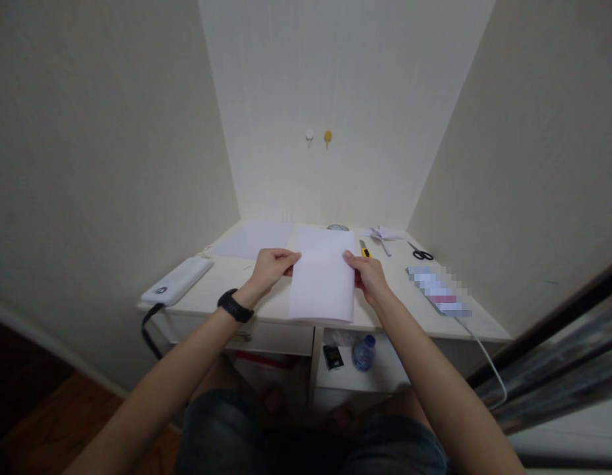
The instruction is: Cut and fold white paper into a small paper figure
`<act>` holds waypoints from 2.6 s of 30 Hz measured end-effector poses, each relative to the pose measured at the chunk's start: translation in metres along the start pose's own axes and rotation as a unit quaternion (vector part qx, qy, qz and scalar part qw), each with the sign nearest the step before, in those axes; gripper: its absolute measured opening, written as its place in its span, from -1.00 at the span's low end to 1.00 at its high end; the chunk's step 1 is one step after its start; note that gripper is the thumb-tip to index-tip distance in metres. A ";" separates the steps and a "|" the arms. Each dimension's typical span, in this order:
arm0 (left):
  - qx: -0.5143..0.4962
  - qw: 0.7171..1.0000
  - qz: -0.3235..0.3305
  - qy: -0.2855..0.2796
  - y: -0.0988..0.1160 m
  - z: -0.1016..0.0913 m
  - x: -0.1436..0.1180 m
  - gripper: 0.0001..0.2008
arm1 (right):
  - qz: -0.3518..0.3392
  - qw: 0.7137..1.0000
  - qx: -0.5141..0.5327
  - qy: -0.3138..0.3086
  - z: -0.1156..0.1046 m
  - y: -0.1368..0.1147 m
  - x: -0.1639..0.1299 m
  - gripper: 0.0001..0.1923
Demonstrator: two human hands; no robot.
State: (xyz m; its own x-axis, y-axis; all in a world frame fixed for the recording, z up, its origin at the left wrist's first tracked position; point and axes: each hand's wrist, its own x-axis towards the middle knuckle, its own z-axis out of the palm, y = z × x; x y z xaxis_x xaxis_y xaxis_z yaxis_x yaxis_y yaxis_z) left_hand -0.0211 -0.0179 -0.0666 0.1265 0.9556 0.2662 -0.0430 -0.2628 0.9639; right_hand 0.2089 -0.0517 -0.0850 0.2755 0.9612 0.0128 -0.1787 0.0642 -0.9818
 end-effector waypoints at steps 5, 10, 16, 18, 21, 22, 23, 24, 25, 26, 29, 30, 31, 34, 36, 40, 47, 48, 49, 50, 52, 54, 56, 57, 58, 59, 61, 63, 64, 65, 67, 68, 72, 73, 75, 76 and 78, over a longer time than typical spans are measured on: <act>0.015 1.000 0.007 0.002 -0.007 -0.004 0.006 -0.82 | 0.005 1.000 0.003 0.015 0.006 0.002 -0.008 -0.51; -0.016 1.000 -0.007 0.004 -0.012 -0.006 0.010 -0.75 | 0.023 1.000 -0.014 0.009 0.008 0.002 -0.007 -0.50; -0.053 0.998 -0.036 -0.007 -0.013 -0.007 0.014 -0.71 | 0.012 1.000 -0.001 0.007 0.003 0.009 -0.004 -0.53; -0.062 0.997 -0.043 -0.013 -0.014 -0.008 0.015 -0.70 | 0.009 1.000 -0.004 0.006 0.002 0.010 -0.003 -0.53; -0.067 0.997 -0.046 -0.015 -0.016 -0.009 0.016 -0.69 | 0.002 1.000 -0.001 0.020 0.002 0.011 -0.004 -0.53; -0.067 0.997 -0.047 -0.011 -0.017 -0.009 0.017 -0.69 | 0.003 1.000 0.001 0.016 0.003 0.011 -0.004 -0.53; -0.067 0.996 -0.050 -0.008 -0.019 -0.010 0.017 -0.69 | 0.005 1.000 0.001 0.010 0.003 0.011 -0.004 -0.52; -0.068 0.996 -0.055 -0.004 -0.020 -0.010 0.018 -0.69 | 0.009 1.000 -0.003 0.002 0.004 0.011 -0.005 -0.52; -0.072 0.996 -0.062 -0.001 -0.022 -0.011 0.018 -0.69 | 0.011 1.000 -0.011 -0.004 0.004 0.011 -0.005 -0.51; -0.077 0.995 -0.069 -0.001 -0.024 -0.012 0.019 -0.69 | 0.012 1.000 -0.020 -0.007 0.005 0.011 -0.006 -0.51; -0.087 0.992 -0.087 -0.002 -0.027 -0.013 0.020 -0.71 | 0.007 0.999 -0.042 -0.009 0.005 0.011 -0.007 -0.50; -0.085 0.992 -0.089 0.002 -0.027 -0.013 0.021 -0.72 | 0.011 0.999 -0.048 -0.017 0.005 0.012 -0.006 -0.50; -0.082 0.993 -0.090 0.009 -0.028 -0.014 0.021 -0.72 | 0.018 0.998 -0.056 -0.026 0.004 0.013 -0.006 -0.50; -0.073 0.993 -0.086 0.024 -0.027 -0.015 0.024 -0.73 | 0.039 0.994 -0.089 -0.048 0.001 0.017 -0.003 -0.47; -0.073 0.993 -0.084 0.025 -0.026 -0.015 0.024 -0.73 | 0.032 0.993 -0.106 -0.048 -0.001 0.020 -0.001 -0.45; -0.080 0.992 -0.097 0.011 -0.025 -0.016 0.019 -0.69 | -0.004 0.994 -0.101 -0.048 -0.004 0.023 0.003 -0.46; -0.068 0.991 -0.116 -0.013 -0.023 -0.013 0.009 -0.77 | -0.015 0.994 -0.095 -0.061 -0.008 0.024 0.001 -0.47; -0.072 0.991 -0.113 -0.007 -0.023 -0.012 0.010 -0.77 | -0.008 0.994 -0.088 -0.069 -0.008 0.024 0.000 -0.47; -0.076 0.991 -0.112 -0.004 -0.022 -0.012 0.010 -0.78 | -0.003 0.994 -0.083 -0.077 -0.007 0.024 -0.002 -0.47; -0.080 0.990 -0.112 -0.004 -0.022 -0.012 0.011 -0.79 | 0.001 0.993 -0.079 -0.083 -0.007 0.024 -0.003 -0.46; -0.085 0.990 -0.113 -0.005 -0.022 -0.013 0.013 -0.81 | 0.001 0.993 -0.083 -0.086 -0.006 0.024 -0.007 -0.45; -0.088 0.990 -0.110 -0.005 -0.022 -0.014 0.015 -0.81 | -0.002 0.993 -0.087 -0.085 -0.006 0.022 -0.010 -0.45; -0.091 0.990 -0.106 -0.001 -0.023 -0.015 0.016 -0.80 | 0.000 0.990 -0.092 -0.103 -0.005 0.020 -0.013 -0.47; -0.093 0.990 -0.104 0.001 -0.023 -0.016 0.016 -0.80 | 0.001 0.988 -0.098 -0.115 -0.005 0.019 -0.014 -0.48; -0.096 0.990 -0.103 0.002 -0.023 -0.016 0.016 -0.79 | 0.000 0.987 -0.105 -0.125 -0.005 0.018 -0.016 -0.49; -0.097 0.990 -0.102 0.001 -0.023 -0.017 0.016 -0.78 | -0.003 0.985 -0.111 -0.130 -0.006 0.017 -0.017 -0.48; -0.096 0.990 -0.100 -0.004 -0.022 -0.017 0.017 -0.78 | -0.012 0.985 -0.116 -0.125 -0.007 0.017 -0.019 -0.46; -0.091 0.991 -0.097 -0.004 -0.020 -0.017 0.017 -0.78 | -0.007 0.985 -0.112 -0.128 -0.008 0.017 -0.020 -0.49; -0.088 0.992 -0.094 -0.003 -0.019 -0.017 0.018 -0.78 | -0.001 0.985 -0.110 -0.135 -0.010 0.018 -0.020 -0.51; -0.086 0.992 -0.091 -0.003 -0.018 -0.017 0.018 -0.78 | 0.004 0.983 -0.109 -0.145 -0.011 0.019 -0.020 -0.52; -0.083 0.993 -0.086 -0.004 -0.018 -0.017 0.019 -0.77 | 0.001 0.982 -0.109 -0.153 -0.013 0.020 -0.020 -0.54; -0.083 0.993 -0.085 -0.006 -0.018 -0.017 0.019 -0.77 | -0.005 0.983 -0.105 -0.149 -0.014 0.021 -0.020 -0.54; -0.073 0.994 -0.084 -0.008 -0.018 -0.018 0.021 -0.79 | 0.028 0.988 -0.063 -0.141 -0.015 0.024 -0.021 -0.57; -0.070 0.994 -0.087 -0.008 -0.018 -0.018 0.021 -0.80 | 0.043 0.987 -0.054 -0.148 -0.016 0.024 -0.021 -0.53; -0.064 0.994 -0.093 -0.010 -0.018 -0.018 0.022 -0.80 | 0.063 0.984 -0.050 -0.160 -0.015 0.023 -0.023 -0.48; -0.062 0.993 -0.096 -0.011 -0.018 -0.017 0.022 -0.80 | 0.064 0.983 -0.053 -0.161 -0.015 0.023 -0.024 -0.47; -0.057 0.994 -0.095 -0.012 -0.017 -0.016 0.021 -0.80 | 0.064 0.981 -0.064 -0.169 -0.015 0.020 -0.027 -0.44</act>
State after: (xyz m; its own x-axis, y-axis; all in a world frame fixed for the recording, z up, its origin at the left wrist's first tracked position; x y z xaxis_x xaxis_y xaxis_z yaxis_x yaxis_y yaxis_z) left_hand -0.0339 0.0088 -0.0775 0.1666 0.9827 0.0807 -0.1274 -0.0598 0.9901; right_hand 0.2126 -0.0804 -0.1075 -0.0744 0.9947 -0.0714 -0.0656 -0.0763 -0.9949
